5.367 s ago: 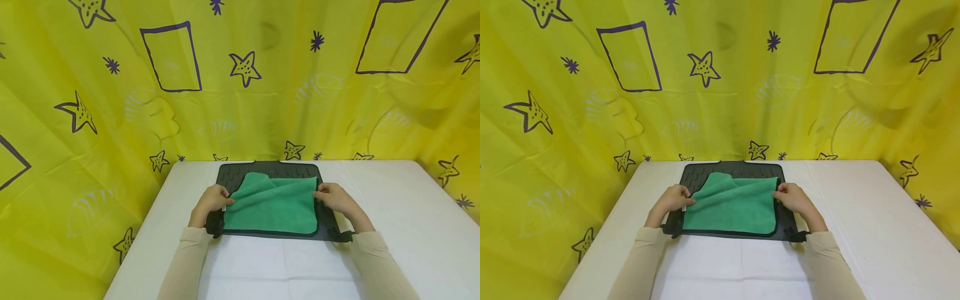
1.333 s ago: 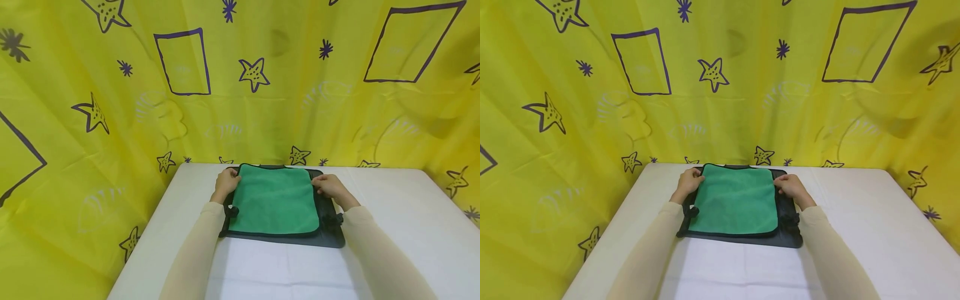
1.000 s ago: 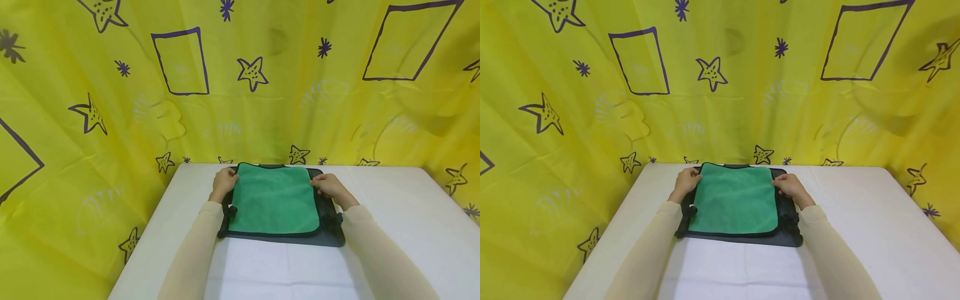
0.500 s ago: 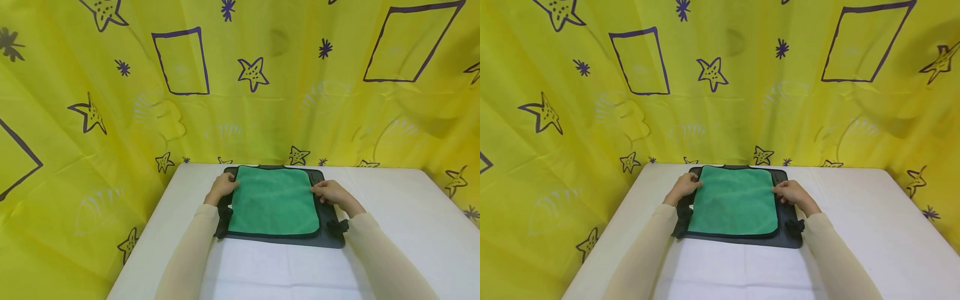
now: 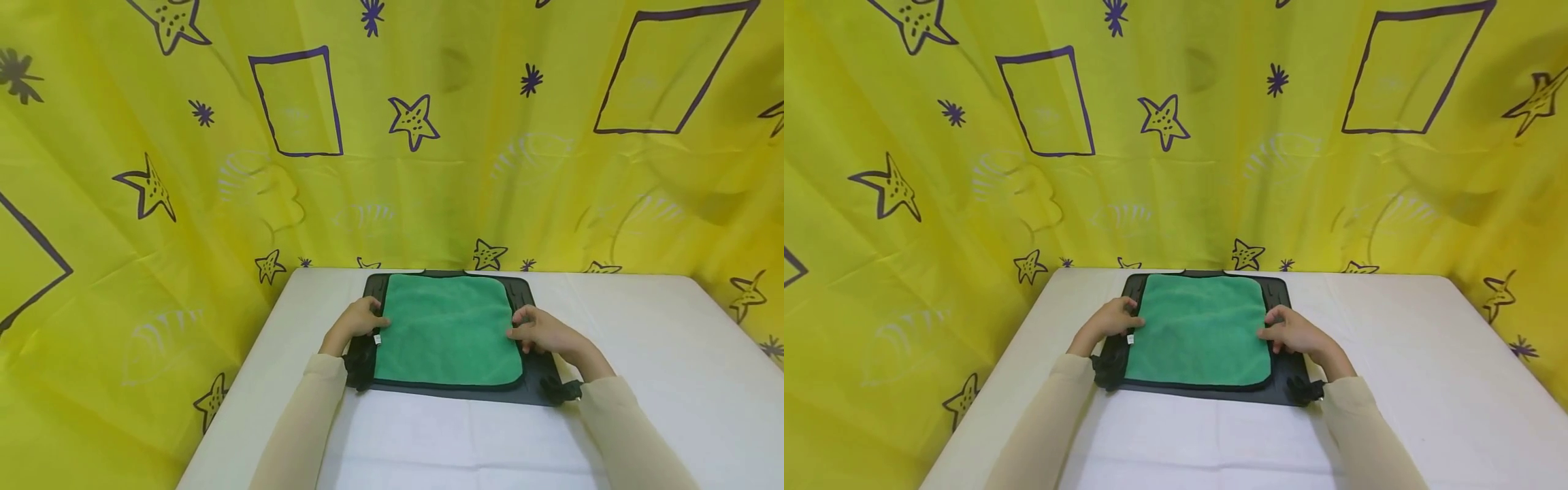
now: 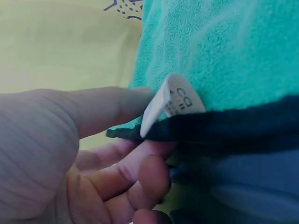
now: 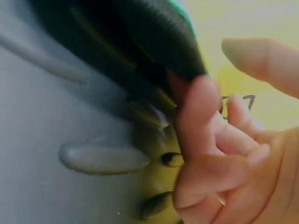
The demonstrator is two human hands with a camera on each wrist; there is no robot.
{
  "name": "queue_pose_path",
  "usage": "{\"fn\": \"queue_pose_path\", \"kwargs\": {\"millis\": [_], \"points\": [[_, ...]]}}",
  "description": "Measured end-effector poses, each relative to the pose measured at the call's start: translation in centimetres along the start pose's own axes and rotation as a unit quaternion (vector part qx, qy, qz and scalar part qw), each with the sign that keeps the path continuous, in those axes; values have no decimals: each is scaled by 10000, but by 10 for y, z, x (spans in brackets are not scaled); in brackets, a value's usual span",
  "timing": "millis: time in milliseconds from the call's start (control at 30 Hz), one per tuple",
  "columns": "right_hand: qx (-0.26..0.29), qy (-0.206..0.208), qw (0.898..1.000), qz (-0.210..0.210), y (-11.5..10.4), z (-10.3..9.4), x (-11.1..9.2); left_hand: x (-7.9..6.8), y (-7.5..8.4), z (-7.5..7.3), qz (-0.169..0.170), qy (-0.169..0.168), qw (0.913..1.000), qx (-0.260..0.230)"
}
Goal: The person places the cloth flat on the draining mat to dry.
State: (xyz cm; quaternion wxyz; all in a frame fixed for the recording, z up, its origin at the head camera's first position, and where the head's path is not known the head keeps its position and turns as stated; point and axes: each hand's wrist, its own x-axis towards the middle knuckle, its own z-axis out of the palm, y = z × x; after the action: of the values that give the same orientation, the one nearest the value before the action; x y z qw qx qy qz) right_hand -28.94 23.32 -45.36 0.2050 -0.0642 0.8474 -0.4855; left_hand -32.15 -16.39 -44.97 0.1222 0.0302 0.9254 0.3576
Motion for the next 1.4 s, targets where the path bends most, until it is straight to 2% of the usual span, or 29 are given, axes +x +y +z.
{"fn": "queue_pose_path", "kwargs": {"millis": [133, 300, 500, 700, 967, 1200, 1400], "points": [[-136, -503, 9973, -520, 3, 1, -9, -9, -1, 0, -67, -12, 10000, 2], [-461, -679, 9923, -926, 9, 1, -17, -15, -5, 1, 17, -140, 9998, -110], [-487, -659, 9919, -973, 12, 0, -23, -18, -10, 2, 232, -53, 9985, -501], [-630, -558, 9925, -889, 9, -2, -30, -21, -12, 3, 295, 98, 9964, -794], [-716, -591, 9919, -867, 5, -5, -35, -22, -11, 4, 307, 294, 9974, -585], [-876, -759, 9892, -893, 7, -6, -36, -23, -11, 8, 301, 556, 9979, -144], [-982, -795, 9883, -858, 7, -5, -37, -24, -8, 10, 379, 606, 9974, -46]]}}
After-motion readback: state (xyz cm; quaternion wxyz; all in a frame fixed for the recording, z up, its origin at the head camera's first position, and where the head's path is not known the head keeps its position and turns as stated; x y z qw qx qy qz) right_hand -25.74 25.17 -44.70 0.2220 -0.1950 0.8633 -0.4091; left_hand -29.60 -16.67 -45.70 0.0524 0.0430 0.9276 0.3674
